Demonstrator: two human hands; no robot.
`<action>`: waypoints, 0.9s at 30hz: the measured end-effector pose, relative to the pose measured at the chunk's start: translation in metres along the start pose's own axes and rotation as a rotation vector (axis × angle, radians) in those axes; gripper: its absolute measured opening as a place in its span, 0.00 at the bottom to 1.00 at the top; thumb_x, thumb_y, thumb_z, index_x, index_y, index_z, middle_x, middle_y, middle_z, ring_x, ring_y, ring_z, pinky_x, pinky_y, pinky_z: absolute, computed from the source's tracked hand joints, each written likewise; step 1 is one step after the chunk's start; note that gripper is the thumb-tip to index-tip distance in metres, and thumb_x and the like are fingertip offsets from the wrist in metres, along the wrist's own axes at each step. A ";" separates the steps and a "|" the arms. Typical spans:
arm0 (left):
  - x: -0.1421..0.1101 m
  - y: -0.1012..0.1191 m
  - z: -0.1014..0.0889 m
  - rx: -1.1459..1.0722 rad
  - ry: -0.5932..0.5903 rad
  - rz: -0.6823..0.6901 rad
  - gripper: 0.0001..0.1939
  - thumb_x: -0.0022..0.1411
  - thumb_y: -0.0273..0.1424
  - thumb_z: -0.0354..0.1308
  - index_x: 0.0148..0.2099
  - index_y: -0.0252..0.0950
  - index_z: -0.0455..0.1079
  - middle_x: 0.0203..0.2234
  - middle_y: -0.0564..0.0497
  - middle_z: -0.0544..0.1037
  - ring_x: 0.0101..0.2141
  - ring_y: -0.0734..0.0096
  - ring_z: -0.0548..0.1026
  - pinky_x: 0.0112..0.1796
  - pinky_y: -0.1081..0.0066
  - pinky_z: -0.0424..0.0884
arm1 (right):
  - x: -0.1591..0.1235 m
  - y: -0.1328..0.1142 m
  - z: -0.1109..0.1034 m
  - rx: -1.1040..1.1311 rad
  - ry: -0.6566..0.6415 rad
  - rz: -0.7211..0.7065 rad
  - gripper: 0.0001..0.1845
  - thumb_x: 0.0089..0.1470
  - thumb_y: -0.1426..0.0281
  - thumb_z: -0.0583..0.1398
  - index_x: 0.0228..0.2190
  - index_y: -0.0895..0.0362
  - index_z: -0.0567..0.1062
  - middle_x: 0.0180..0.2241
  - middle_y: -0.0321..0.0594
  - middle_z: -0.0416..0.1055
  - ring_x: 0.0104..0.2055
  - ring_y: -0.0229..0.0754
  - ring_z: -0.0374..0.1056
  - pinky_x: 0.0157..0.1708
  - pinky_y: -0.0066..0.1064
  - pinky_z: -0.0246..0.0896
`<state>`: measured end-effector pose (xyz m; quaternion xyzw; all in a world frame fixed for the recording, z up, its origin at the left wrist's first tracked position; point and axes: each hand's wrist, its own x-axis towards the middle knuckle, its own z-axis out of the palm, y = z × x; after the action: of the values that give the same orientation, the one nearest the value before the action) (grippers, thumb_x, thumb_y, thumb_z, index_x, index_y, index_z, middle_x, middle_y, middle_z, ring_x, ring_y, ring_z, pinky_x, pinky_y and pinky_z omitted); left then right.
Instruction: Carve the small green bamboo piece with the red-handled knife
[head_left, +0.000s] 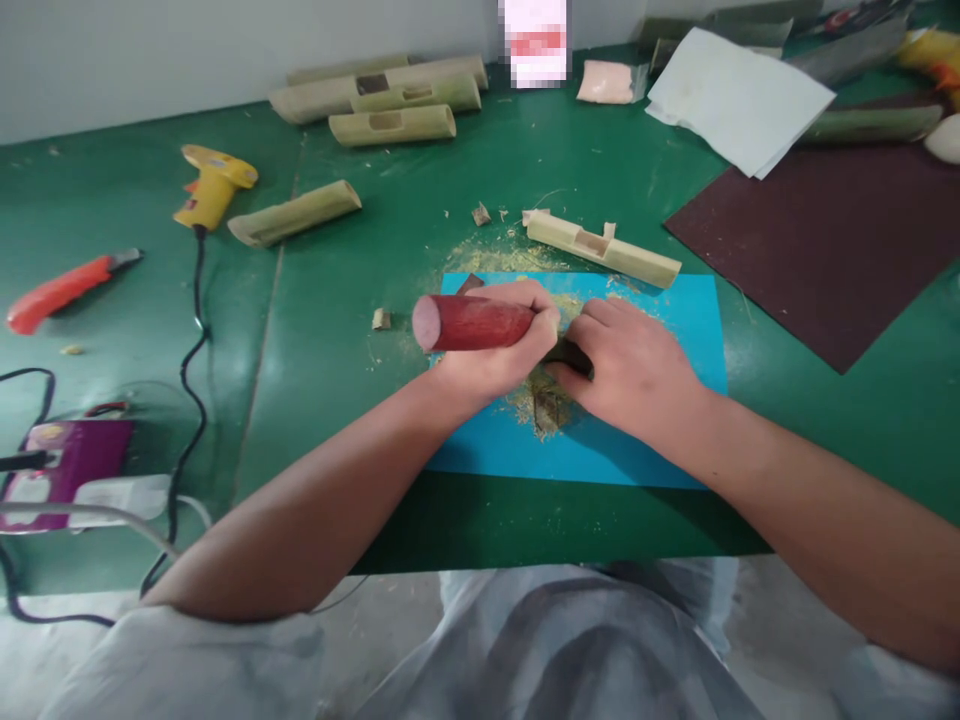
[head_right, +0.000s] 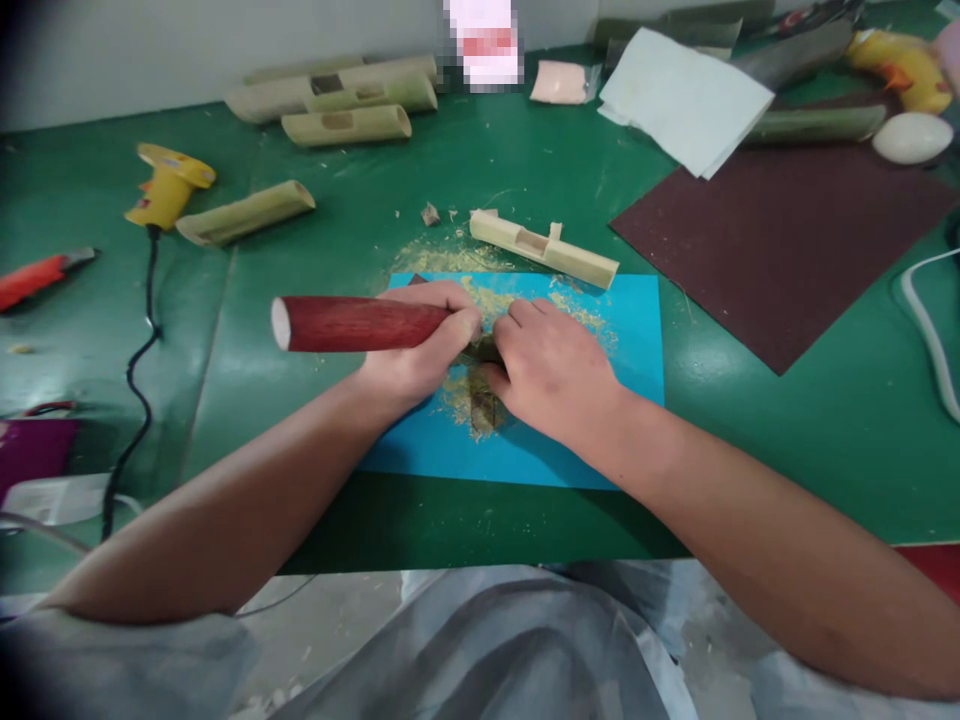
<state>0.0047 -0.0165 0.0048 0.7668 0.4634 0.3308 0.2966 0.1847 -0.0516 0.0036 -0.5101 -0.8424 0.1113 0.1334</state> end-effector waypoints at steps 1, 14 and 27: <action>0.001 0.001 0.001 -0.011 0.005 0.006 0.13 0.63 0.33 0.55 0.25 0.40 0.61 0.23 0.53 0.70 0.27 0.70 0.68 0.36 0.65 0.71 | 0.000 0.001 0.001 0.008 0.013 -0.008 0.07 0.63 0.67 0.61 0.35 0.57 0.77 0.38 0.46 0.75 0.42 0.49 0.66 0.39 0.38 0.54; 0.009 0.007 0.002 -0.292 0.048 -0.100 0.10 0.49 0.27 0.53 0.19 0.38 0.60 0.17 0.54 0.64 0.22 0.75 0.62 0.27 0.69 0.63 | 0.004 0.004 0.001 0.020 -0.015 -0.030 0.11 0.63 0.64 0.61 0.33 0.59 0.78 0.36 0.48 0.75 0.42 0.49 0.68 0.40 0.39 0.57; 0.008 0.003 0.003 -0.187 0.013 0.001 0.11 0.58 0.28 0.55 0.23 0.37 0.65 0.20 0.54 0.68 0.24 0.74 0.65 0.30 0.69 0.67 | 0.002 0.005 0.004 0.032 0.044 0.007 0.07 0.60 0.66 0.61 0.33 0.56 0.77 0.35 0.44 0.75 0.39 0.48 0.67 0.36 0.38 0.52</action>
<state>0.0111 -0.0107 0.0074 0.7337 0.4320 0.3776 0.3638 0.1867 -0.0479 -0.0012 -0.5130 -0.8356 0.1140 0.1598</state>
